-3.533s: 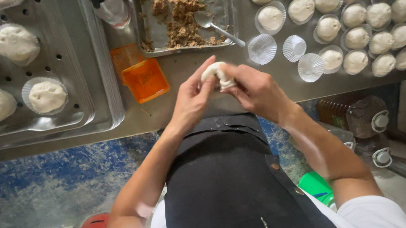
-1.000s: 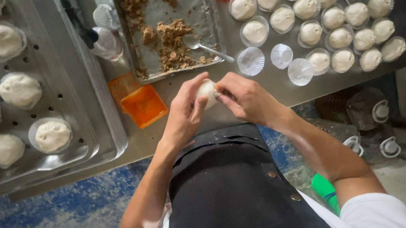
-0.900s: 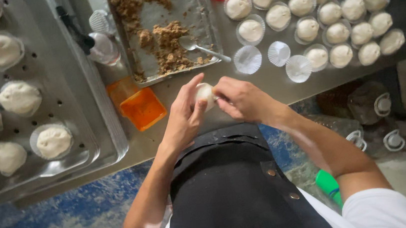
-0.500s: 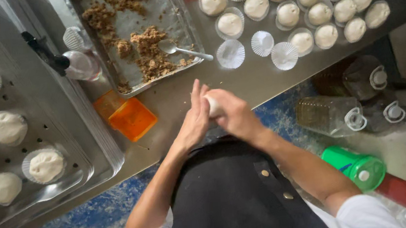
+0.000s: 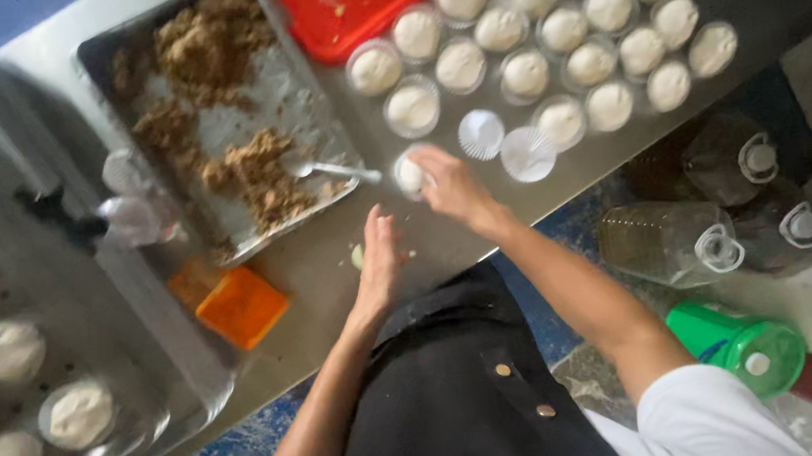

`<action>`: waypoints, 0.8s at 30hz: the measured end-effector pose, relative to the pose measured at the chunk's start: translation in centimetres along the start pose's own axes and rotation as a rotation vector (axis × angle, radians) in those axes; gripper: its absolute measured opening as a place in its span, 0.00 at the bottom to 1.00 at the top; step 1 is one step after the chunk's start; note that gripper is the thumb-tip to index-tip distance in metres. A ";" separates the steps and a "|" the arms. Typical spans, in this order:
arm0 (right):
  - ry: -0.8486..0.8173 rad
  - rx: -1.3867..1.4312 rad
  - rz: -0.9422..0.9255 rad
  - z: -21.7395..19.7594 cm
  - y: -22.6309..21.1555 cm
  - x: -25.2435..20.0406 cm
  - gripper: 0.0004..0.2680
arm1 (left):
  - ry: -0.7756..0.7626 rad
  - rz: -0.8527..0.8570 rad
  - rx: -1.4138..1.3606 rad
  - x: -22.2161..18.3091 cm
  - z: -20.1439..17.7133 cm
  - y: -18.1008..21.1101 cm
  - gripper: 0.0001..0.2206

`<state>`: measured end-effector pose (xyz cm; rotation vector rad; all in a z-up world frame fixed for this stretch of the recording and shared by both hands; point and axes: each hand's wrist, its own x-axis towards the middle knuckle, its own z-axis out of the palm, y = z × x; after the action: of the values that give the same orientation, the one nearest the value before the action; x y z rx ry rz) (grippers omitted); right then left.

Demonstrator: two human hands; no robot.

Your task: The person prepares steamed buns by hand, placing fillings and egg slices into flattened dough discs and sealing them.

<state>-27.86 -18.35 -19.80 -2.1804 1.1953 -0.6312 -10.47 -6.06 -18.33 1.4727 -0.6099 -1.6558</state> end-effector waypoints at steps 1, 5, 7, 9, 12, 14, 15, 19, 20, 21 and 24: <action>-0.004 0.168 0.119 -1.1 -0.4 -0.8 0.17 | 0.036 -0.130 -0.161 0.6 0.7 -0.4 0.33; -0.220 0.500 0.365 -5.9 -1.5 -2.8 0.23 | -0.128 -0.049 -0.288 3.8 4.9 -0.1 0.36; -0.165 0.528 0.302 -8.4 1.3 -1.3 0.24 | -0.098 -0.126 -0.126 4.3 7.4 1.9 0.38; 0.016 0.514 0.141 -10.7 5.8 2.4 0.25 | -0.092 -0.073 -0.108 4.5 11.0 4.8 0.36; 0.262 0.208 0.310 -14.2 13.8 9.5 0.30 | -0.138 0.244 0.090 1.2 16.7 9.3 0.32; 0.320 0.138 0.262 -15.4 18.5 14.6 0.26 | -0.188 -0.083 -0.146 -1.8 21.6 12.2 0.33; 0.296 0.049 0.254 -15.5 20.4 17.1 0.25 | -0.361 0.049 -0.064 -3.5 22.0 14.0 0.32; 0.310 -0.522 0.000 -14.9 25.2 19.9 0.22 | -0.499 0.604 -0.005 -3.9 22.3 18.6 0.28; 0.377 -0.488 0.046 -15.6 26.6 20.9 0.20 | -0.403 0.524 -0.062 -3.0 22.7 19.0 0.27; 0.446 -0.453 0.091 -16.5 28.0 22.0 0.18 | -0.307 0.443 -0.120 -2.1 23.0 19.3 0.26; 0.364 -0.349 0.402 -17.6 29.2 22.7 0.20 | -0.151 0.240 -0.103 -1.6 23.1 19.6 0.25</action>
<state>-45.30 -55.22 -23.67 -2.0475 2.0020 -0.7009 -27.83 -19.17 2.75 1.1596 -0.7426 -1.5934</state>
